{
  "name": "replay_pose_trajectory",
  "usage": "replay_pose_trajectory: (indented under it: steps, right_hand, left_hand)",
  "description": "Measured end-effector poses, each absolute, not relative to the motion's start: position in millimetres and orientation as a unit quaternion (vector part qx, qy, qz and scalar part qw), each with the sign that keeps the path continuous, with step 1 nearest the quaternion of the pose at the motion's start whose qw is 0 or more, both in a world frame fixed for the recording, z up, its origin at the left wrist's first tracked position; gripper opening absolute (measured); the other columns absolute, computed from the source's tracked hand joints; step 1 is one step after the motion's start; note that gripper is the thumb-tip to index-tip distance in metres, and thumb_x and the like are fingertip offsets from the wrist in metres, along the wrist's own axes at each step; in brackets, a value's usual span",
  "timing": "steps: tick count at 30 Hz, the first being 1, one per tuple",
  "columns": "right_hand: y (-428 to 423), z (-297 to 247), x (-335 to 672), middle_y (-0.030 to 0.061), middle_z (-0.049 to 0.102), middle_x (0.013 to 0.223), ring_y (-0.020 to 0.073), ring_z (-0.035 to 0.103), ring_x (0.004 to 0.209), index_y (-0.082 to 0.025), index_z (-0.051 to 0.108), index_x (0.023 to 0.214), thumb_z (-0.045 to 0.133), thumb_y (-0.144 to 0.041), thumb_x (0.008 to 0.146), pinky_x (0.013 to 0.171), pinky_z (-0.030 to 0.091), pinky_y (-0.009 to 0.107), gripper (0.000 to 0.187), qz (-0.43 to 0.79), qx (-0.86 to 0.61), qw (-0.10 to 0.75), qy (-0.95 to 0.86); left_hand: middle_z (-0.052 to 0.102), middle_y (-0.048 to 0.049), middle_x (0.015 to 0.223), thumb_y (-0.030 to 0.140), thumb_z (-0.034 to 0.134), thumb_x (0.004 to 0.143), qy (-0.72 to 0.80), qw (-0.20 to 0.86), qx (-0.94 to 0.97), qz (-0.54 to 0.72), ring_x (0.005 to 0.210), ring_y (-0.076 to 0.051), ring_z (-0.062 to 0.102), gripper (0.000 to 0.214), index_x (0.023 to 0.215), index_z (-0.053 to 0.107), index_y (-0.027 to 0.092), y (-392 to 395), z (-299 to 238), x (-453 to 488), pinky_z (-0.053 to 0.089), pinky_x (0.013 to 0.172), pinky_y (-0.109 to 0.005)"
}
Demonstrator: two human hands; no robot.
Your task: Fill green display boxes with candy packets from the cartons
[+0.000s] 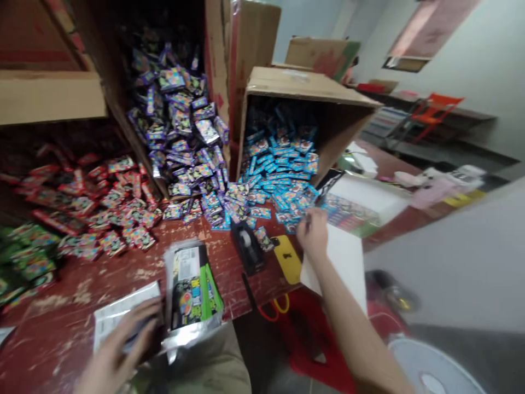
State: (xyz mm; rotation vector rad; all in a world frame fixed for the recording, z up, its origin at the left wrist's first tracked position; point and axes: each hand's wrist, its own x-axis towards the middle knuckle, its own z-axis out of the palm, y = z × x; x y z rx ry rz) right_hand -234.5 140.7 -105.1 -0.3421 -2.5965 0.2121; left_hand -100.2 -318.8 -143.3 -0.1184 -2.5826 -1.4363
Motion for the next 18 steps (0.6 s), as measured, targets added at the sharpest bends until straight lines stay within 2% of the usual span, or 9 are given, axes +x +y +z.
replay_pose_trajectory:
  steps: [3,5,7,9,12,14,16,18]
  right_hand:
    - [39.6,-117.2,-235.3,0.0123,0.06,0.101,0.028,0.055,0.097,-0.026,0.063,0.105,0.046,-0.029,0.087,0.085,0.045,0.043,0.025,0.299,0.058,0.195,-0.932]
    - [-36.2,-123.8,-241.3,0.009,0.063,0.093,0.0258,0.058,0.091,-0.028,0.066,0.1,0.056,-0.031,0.084,0.083,0.046,0.04,0.019,0.39,0.184,0.072,-0.9]
    - [-99.1,-129.2,-255.4,0.0076,0.064,0.094,0.0234,0.058,0.092,-0.024,0.066,0.098,0.065,-0.029,0.078,0.082,0.045,0.036,0.021,0.368,0.231,-0.089,-0.896]
    - [-138.1,-132.5,-274.9,0.0066,0.065,0.088,0.0221,0.059,0.087,-0.019,0.068,0.092,0.074,-0.029,0.069,0.076,0.045,0.031,0.026,0.348,0.244,-0.142,-0.894]
    - [-153.1,-131.3,-300.1,0.0011,0.064,0.069,0.0167,0.058,0.071,-0.014,0.068,0.072,0.081,-0.035,0.059,0.063,0.04,0.024,0.028,0.329,0.266,-0.186,-0.887]
    - [-144.4,-125.6,-307.8,-0.0022,0.059,0.057,0.0129,0.053,0.062,-0.013,0.065,0.061,0.08,-0.039,0.058,0.057,0.036,0.021,0.03,0.326,0.283,-0.207,-0.878]
    - [-129.4,-115.6,-305.1,-0.0033,0.056,0.052,0.0113,0.049,0.058,-0.012,0.063,0.056,0.078,-0.039,0.06,0.054,0.034,0.021,0.031,0.331,0.291,-0.212,-0.873]
    - [-114.1,-100.7,-290.3,-0.0028,0.055,0.054,0.0109,0.047,0.057,-0.012,0.063,0.059,0.072,-0.04,0.068,0.053,0.034,0.022,0.031,0.343,0.289,-0.205,-0.87]
  left_hand:
    - [0.056,-0.0026,0.136,0.036,0.058,0.084,-0.907,-0.002,-0.228,-0.355,0.129,-0.031,0.047,0.04,0.124,0.058,0.037,-284.6,-176.3,-92.1,0.045,0.103,-0.049]
    - [0.036,-0.0048,0.152,0.034,0.058,0.084,-0.917,-0.031,-0.294,-0.267,0.139,-0.033,0.029,0.059,0.14,0.04,0.033,-260.7,-192.5,-90.0,0.033,0.11,-0.057]
    - [0.021,-0.0098,0.156,0.035,0.062,0.082,-0.924,-0.056,-0.318,-0.205,0.142,-0.035,0.017,0.077,0.148,0.024,0.027,-244.6,-201.0,-88.6,0.025,0.111,-0.062]
    - [0.016,-0.0135,0.156,0.037,0.066,0.08,-0.925,-0.079,-0.326,-0.181,0.143,-0.036,0.012,0.087,0.15,0.016,0.022,-238.4,-202.9,-87.7,0.024,0.111,-0.061]
    - [0.014,-0.0152,0.156,0.037,0.068,0.078,-0.918,-0.105,-0.333,-0.191,0.143,-0.035,0.011,0.092,0.15,0.014,0.018,-241.1,-197.1,-88.1,0.026,0.112,-0.057]
    - [0.015,-0.0144,0.156,0.035,0.068,0.077,-0.909,-0.103,-0.343,-0.213,0.143,-0.033,0.012,0.095,0.15,0.01,0.019,-244.9,-187.1,-90.7,0.028,0.112,-0.055]
    - [0.015,-0.0133,0.156,0.03,0.064,0.081,-0.909,-0.051,-0.337,-0.24,0.143,-0.032,0.014,0.094,0.151,0.002,0.021,-247.9,-170.6,-96.5,0.03,0.111,-0.055]
    - [0.014,-0.0145,0.157,0.024,0.056,0.086,-0.925,0.051,-0.272,-0.259,0.143,-0.032,0.016,0.089,0.15,-0.006,0.022,-249.9,-147.8,-105.9,0.029,0.11,-0.057]
